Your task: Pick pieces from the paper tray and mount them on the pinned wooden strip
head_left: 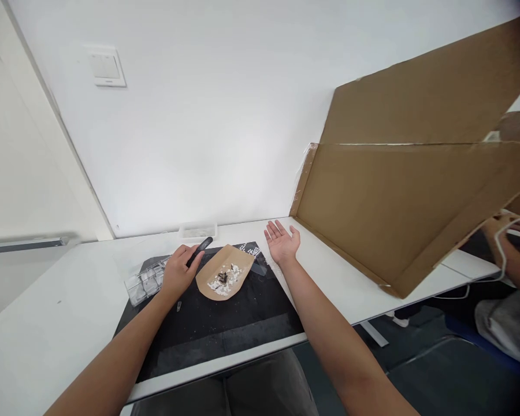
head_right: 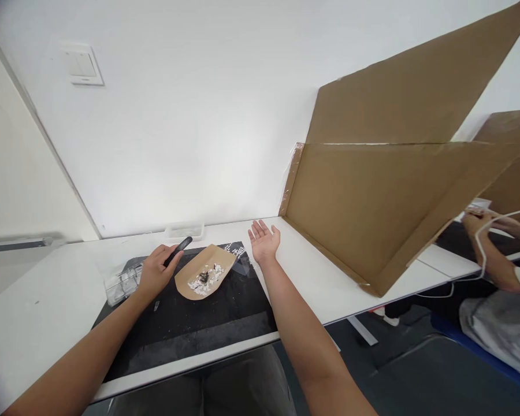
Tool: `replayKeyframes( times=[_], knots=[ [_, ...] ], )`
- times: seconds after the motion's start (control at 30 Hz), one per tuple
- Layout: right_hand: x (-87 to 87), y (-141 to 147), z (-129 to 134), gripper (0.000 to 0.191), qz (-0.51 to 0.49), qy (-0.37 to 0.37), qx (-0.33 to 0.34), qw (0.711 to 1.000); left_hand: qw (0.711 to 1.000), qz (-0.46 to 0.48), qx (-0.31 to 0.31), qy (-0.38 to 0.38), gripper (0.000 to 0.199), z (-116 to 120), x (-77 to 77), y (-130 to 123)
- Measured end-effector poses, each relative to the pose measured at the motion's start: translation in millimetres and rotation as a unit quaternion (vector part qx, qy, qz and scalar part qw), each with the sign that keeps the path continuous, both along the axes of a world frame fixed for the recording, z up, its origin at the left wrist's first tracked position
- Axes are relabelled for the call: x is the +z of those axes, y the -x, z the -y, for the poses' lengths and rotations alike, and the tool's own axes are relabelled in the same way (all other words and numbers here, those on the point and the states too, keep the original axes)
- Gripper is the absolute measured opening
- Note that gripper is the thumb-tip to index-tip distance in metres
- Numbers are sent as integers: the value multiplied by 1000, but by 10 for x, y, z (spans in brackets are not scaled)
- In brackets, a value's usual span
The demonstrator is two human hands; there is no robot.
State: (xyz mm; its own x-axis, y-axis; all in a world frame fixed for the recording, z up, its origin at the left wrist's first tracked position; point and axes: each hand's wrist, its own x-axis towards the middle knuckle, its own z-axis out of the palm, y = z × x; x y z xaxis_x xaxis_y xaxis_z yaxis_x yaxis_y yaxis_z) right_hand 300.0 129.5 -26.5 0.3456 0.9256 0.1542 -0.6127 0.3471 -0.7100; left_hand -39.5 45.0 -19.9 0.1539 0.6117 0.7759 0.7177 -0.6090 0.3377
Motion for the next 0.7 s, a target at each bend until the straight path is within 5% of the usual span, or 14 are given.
replayKeyframes(
  times=[0.4, 0.7],
  knots=[
    [-40, 78, -19, 40, 29, 13, 28, 999, 1000, -13, -4, 3, 34, 5, -9, -1],
    [-91, 35, -68, 34, -1, 35, -11, 999, 1000, -21, -13, 5, 31, 9, -5, -3]
  ],
)
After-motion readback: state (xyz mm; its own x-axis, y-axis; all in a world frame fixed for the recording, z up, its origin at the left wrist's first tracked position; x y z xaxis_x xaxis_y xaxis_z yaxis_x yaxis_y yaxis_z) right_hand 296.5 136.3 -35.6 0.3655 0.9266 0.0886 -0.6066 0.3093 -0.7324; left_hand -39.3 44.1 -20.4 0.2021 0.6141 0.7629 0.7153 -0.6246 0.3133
